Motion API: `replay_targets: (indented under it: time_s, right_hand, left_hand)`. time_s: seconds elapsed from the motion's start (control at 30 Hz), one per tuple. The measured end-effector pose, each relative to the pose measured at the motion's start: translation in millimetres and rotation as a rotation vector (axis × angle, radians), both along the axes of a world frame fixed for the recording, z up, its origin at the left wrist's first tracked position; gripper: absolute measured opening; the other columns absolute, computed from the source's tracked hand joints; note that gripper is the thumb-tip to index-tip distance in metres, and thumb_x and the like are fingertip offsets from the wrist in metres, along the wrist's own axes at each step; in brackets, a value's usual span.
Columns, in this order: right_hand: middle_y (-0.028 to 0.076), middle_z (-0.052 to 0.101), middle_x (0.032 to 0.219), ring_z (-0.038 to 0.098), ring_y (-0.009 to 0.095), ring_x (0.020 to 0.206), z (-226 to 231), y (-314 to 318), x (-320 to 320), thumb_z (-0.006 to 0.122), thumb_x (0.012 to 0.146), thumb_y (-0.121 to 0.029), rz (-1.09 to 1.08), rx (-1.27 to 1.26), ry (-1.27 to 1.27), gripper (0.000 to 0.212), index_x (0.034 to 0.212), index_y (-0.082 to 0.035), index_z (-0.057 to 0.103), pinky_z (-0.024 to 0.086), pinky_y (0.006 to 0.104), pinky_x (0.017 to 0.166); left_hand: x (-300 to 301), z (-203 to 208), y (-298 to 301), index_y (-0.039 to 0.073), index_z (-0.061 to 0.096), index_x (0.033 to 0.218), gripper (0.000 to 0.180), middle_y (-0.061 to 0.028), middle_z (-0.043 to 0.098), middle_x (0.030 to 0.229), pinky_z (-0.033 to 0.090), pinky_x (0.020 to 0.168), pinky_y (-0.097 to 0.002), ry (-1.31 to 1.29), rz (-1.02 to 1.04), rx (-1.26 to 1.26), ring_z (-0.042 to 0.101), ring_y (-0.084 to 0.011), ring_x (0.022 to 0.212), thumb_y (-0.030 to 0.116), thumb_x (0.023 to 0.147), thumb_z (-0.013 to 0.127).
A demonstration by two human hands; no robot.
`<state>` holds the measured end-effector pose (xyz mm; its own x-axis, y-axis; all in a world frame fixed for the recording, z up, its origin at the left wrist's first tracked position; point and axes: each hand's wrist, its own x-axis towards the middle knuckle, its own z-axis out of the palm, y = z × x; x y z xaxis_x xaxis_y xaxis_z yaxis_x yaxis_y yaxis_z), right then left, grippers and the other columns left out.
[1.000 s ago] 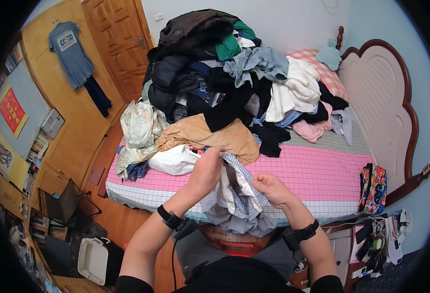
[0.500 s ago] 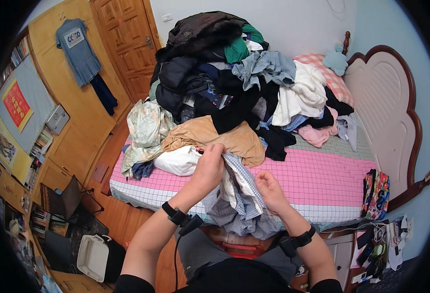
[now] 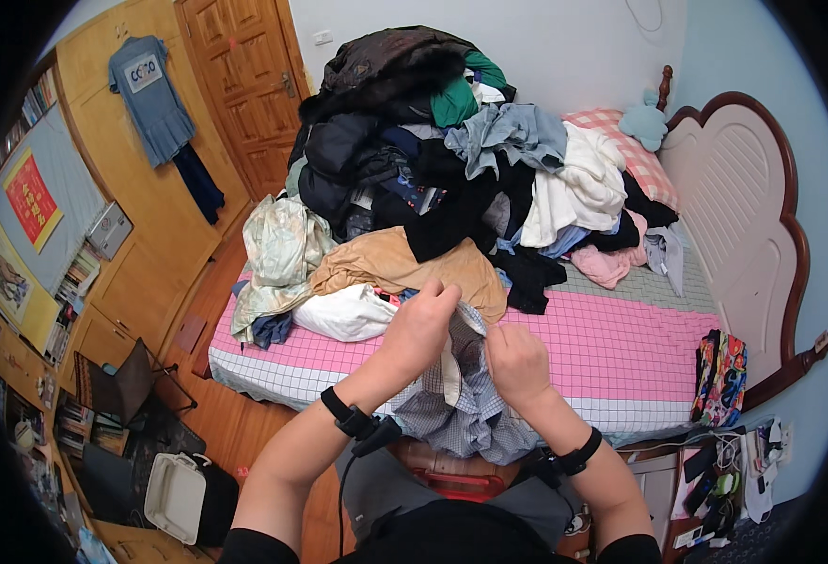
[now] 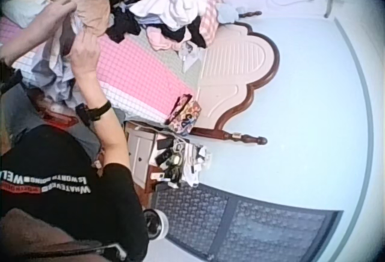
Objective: Folding a short-sleeved checkered shirt on a bed.
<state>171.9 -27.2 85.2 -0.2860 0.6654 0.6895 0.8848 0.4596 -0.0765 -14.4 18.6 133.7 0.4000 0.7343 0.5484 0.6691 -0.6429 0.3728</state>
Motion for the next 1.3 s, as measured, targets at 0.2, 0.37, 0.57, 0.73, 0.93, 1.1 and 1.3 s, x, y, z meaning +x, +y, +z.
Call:
replay_targets:
  time_s: [0.2, 0.37, 0.57, 0.73, 0.93, 1.1, 1.3]
  right_hand:
    - [0.014, 0.056, 0.074, 0.062, 0.034, 0.066, 12.2, 16.0, 24.3, 0.058, 0.088, -0.006, -0.063, -0.034, 0.088, 0.006, 0.089, -0.005, 0.052, 0.049, 0.0426, 0.056]
    - [0.017, 0.061, 0.079, 0.062, 0.039, 0.067, 56.4, 22.0, 47.3, 0.060, 0.090, -0.007, -0.072, -0.014, 0.109, 0.010, 0.097, -0.006, 0.054, 0.048, 0.0467, 0.056]
    - [0.015, 0.062, 0.068, 0.066, 0.035, 0.060, 99.2, 47.8, 90.8, 0.058, 0.083, -0.006, -0.194, 0.058, -0.242, 0.010, 0.087, -0.005, 0.049, 0.052, 0.0443, 0.052]
    - [0.022, 0.065, 0.069, 0.066, 0.034, 0.054, 155.4, 77.5, 115.7, 0.053, 0.086, -0.003, -0.063, -0.252, 0.358, 0.028, 0.114, 0.000, 0.059, 0.051, 0.0455, 0.051]
    - [0.010, 0.069, 0.078, 0.067, 0.010, 0.059, 209.2, 59.1, 95.2, 0.047, 0.095, -0.005, 0.316, -0.697, 1.186, 0.030, 0.122, 0.002, 0.057, 0.053, 0.0222, 0.048]
    - [0.010, 0.072, 0.094, 0.073, 0.015, 0.083, 210.3, 41.0, 92.3, 0.058, 0.093, 0.001, 0.464, -0.560, 1.105, 0.034, 0.126, 0.003, 0.055, 0.060, 0.0277, 0.073]
    - [0.002, 0.064, 0.094, 0.056, 0.009, 0.077, 185.8, 62.1, 127.5, 0.068, 0.090, -0.005, 0.178, -0.436, 0.604, 0.010, 0.098, 0.000, 0.068, 0.043, 0.0238, 0.065]
  left_hand:
    - [10.8, -6.3, -3.1, 0.002, 0.055, 0.106, 0.027, -0.0195, 0.057, 0.093, 0.053, 0.067, -0.0502, 0.163, 0.077, 0.047, 0.064, -0.0420, 0.078, -0.002, 0.079, 0.058]
    - [-5.2, -28.4, 18.4, 0.002, 0.055, 0.095, 0.018, -0.0188, 0.062, 0.085, 0.055, 0.061, -0.0471, 0.184, 0.151, 0.100, 0.067, -0.0373, 0.072, 0.004, 0.079, 0.061]
    - [-12.2, 56.8, 48.0, 0.005, 0.069, 0.100, 0.022, -0.0210, 0.068, 0.081, 0.054, 0.072, -0.0497, 0.310, 0.205, 0.151, 0.068, -0.0404, 0.081, 0.006, 0.079, 0.061]
    - [-9.6, 169.7, 59.2, 0.000, 0.072, 0.106, 0.033, -0.0196, 0.070, 0.079, 0.057, 0.062, -0.0389, 0.068, 0.130, -0.234, 0.070, -0.0292, 0.068, 0.002, 0.080, 0.052]
    - [-5.4, 188.1, 52.4, -0.009, 0.070, 0.103, 0.032, -0.0109, 0.070, 0.084, 0.057, 0.061, -0.0297, -0.445, -0.046, -0.550, 0.068, -0.0161, 0.066, -0.001, 0.081, 0.048]
    - [-28.2, 176.6, 55.1, -0.009, 0.066, 0.107, 0.032, -0.0050, 0.071, 0.092, 0.053, 0.086, -0.0236, -0.420, -0.420, -0.630, 0.068, -0.0107, 0.090, -0.009, 0.076, 0.059]
    - [-29.6, 169.2, 47.1, -0.004, 0.072, 0.092, 0.013, -0.0085, 0.071, 0.097, 0.051, 0.079, -0.0287, 0.067, -0.168, -0.354, 0.062, -0.0082, 0.090, -0.006, 0.081, 0.066]
